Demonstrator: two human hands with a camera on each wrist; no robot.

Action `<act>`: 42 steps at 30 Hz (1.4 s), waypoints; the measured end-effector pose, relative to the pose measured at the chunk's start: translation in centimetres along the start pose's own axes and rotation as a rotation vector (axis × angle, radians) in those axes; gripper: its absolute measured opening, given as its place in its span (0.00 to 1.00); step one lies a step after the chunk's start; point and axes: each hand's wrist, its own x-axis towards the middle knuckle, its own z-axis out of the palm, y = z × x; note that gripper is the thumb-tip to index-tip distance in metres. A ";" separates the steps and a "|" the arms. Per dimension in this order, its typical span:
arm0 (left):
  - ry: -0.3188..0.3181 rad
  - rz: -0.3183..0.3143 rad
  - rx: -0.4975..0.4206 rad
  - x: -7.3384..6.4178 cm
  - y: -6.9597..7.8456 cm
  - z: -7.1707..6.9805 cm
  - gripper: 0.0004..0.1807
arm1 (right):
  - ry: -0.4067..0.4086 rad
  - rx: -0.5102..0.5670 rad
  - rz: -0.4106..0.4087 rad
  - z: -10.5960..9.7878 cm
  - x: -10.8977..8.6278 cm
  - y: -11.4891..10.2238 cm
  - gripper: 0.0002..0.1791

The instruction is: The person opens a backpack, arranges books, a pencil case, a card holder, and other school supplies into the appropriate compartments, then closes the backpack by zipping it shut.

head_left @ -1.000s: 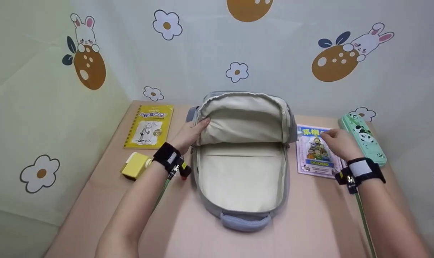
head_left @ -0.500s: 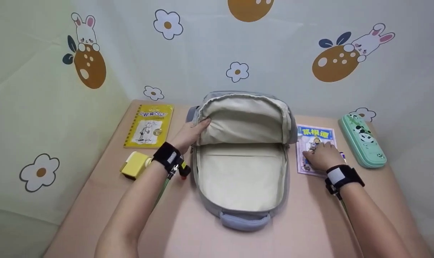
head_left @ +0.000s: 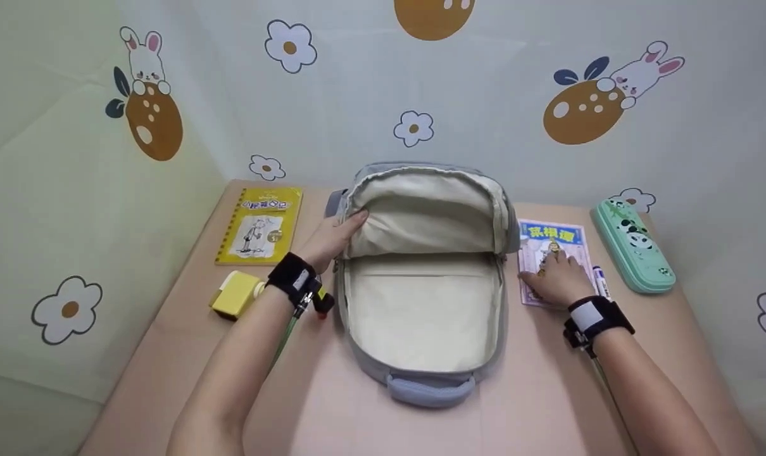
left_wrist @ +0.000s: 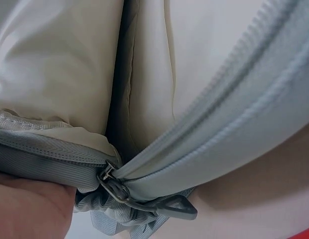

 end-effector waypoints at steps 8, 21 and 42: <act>-0.013 -0.013 -0.004 -0.2 -0.4 0.2 0.27 | -0.103 0.069 0.105 -0.8 1.1 1.5 0.52; -0.008 -0.026 0.010 -0.1 -0.2 0.1 0.29 | 0.014 0.153 0.186 -1.6 1.2 1.2 0.50; -0.004 -0.014 0.025 0.1 -0.3 0.0 0.24 | -0.071 0.296 0.418 -4.3 1.2 1.4 0.37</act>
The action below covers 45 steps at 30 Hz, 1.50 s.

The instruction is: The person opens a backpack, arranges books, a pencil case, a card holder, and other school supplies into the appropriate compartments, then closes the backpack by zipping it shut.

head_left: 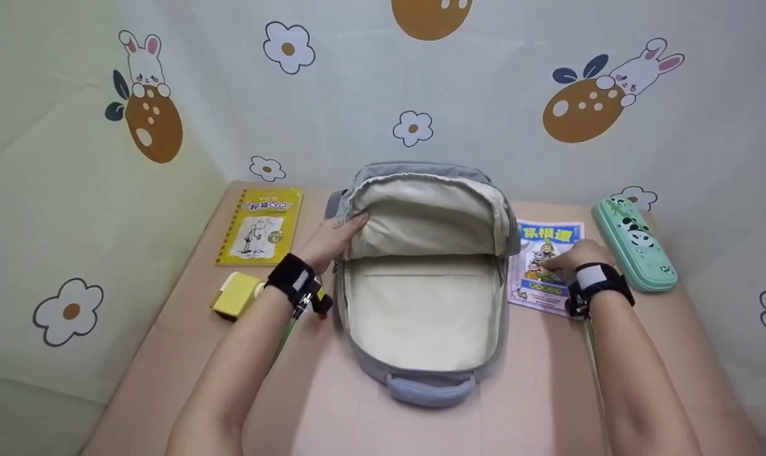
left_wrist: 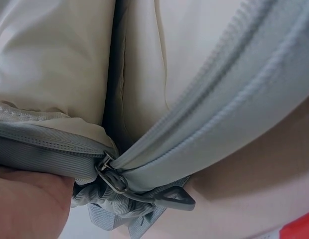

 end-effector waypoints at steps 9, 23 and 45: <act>0.012 0.007 0.021 0.0 -0.1 0.3 0.23 | 0.001 0.205 -0.082 0.7 0.4 1.1 0.50; -0.003 0.018 0.005 -0.1 0.3 0.4 0.25 | 0.050 0.478 -0.197 -2.0 -2.2 3.7 0.37; -0.031 0.022 -0.073 0.1 0.7 0.1 0.22 | -0.469 1.277 -0.640 -4.2 -13.6 1.5 0.20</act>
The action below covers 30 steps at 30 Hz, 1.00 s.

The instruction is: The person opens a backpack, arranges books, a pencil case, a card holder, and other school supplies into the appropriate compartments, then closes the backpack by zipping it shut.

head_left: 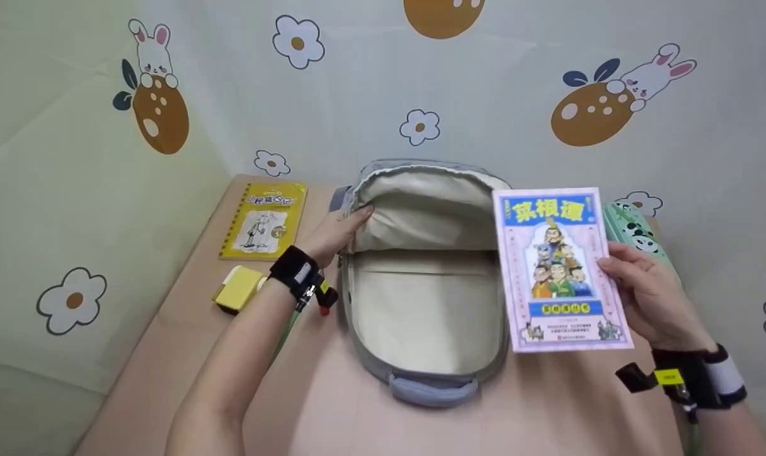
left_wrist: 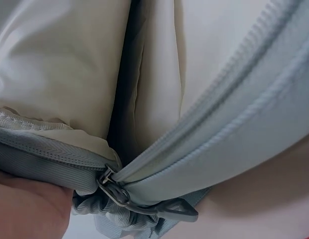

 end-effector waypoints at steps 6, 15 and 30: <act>-0.007 0.008 0.006 -0.2 0.8 0.1 0.23 | -0.203 -0.046 0.266 3.9 1.1 2.7 0.20; -0.024 0.009 -0.007 -0.4 1.1 0.2 0.25 | -0.092 0.028 0.503 6.5 5.8 9.0 0.28; -0.034 -0.002 0.006 -0.7 1.3 0.2 0.23 | 0.307 -0.021 0.345 8.3 13.8 13.5 0.13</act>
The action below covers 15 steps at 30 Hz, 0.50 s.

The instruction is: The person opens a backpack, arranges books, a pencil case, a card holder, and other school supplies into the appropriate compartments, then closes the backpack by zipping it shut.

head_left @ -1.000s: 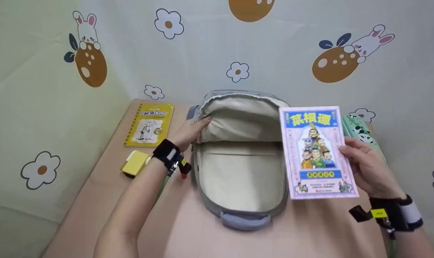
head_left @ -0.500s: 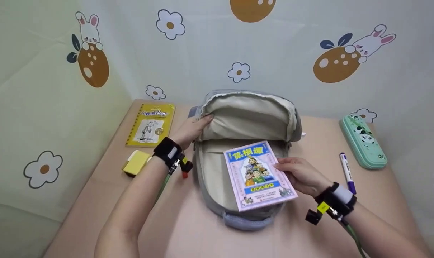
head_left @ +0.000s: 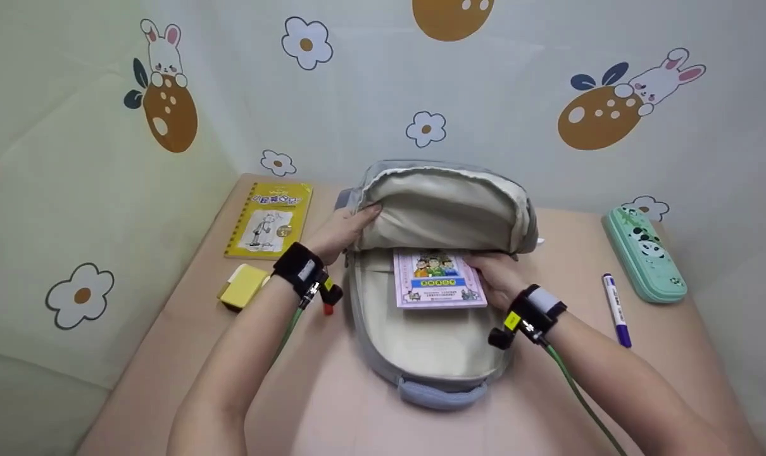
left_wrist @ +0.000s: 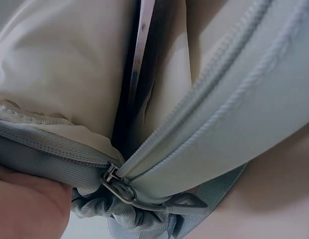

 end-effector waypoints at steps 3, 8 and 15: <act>-0.002 -0.001 0.009 0.0 0.0 0.0 0.23 | 0.130 -0.008 -0.050 0.7 1.4 0.3 0.12; 0.004 -0.015 0.038 -0.1 0.0 -0.1 0.25 | 0.246 -0.004 -0.126 1.3 2.9 0.7 0.15; 0.011 -0.016 0.046 -0.2 0.0 -0.1 0.26 | 0.155 -0.002 -0.085 0.6 2.2 0.1 0.11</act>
